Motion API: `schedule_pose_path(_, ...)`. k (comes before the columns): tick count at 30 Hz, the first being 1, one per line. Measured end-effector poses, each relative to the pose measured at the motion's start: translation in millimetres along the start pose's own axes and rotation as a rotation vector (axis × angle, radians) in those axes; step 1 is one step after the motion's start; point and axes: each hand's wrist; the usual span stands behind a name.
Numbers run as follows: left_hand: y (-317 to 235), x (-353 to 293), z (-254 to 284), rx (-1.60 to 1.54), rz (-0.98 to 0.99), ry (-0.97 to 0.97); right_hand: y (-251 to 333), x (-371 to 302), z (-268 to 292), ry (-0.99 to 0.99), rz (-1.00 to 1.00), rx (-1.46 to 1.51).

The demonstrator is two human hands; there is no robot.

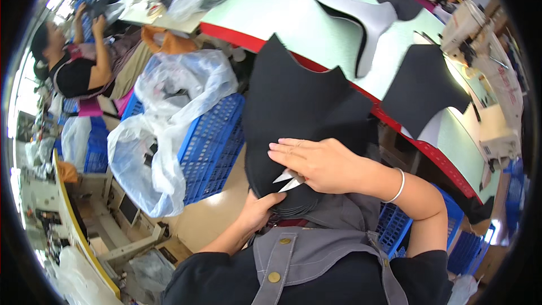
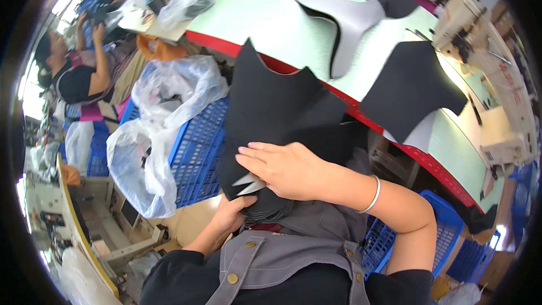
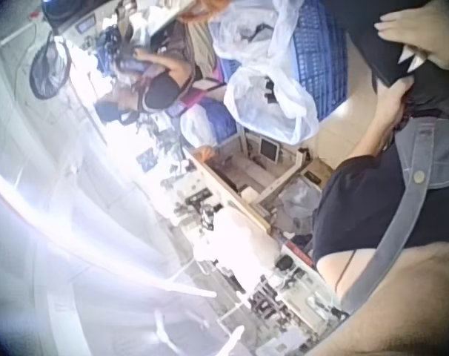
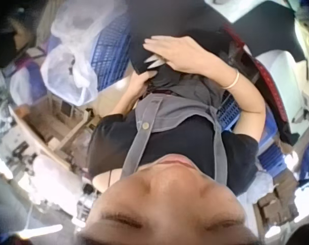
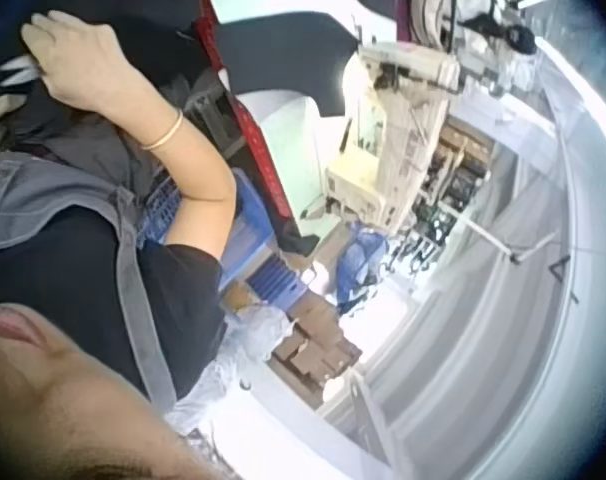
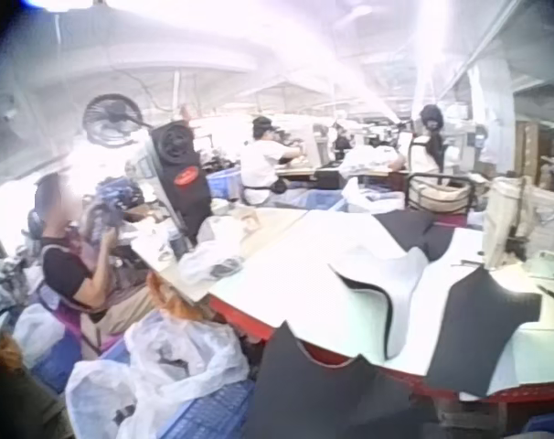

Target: The person trims excess material from shoe upper components using scissors.

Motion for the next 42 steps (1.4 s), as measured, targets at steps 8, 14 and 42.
schedule_pose_path(8,2.5,0.7,10.5,-0.011,-0.031,-0.018,-67.2,-25.5,105.9,-0.354,-0.467,-0.508)
schedule_pose_path(14,0.8,0.1,7.1,-0.027,-0.007,-0.011,-99.8,-22.5,100.6,-0.193,-0.121,-0.910)
schedule_pose_path(42,1.2,-2.1,20.9,-0.032,-0.034,0.072,-119.1,-19.4,89.0,-0.170,-0.376,-0.589)
Point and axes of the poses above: each hand's wrist, its own x-axis towards the middle knuckle, its own z-axis out of the back of the hand, y = z × x, and after that the axes turned 10 degrees about -z, right-handed
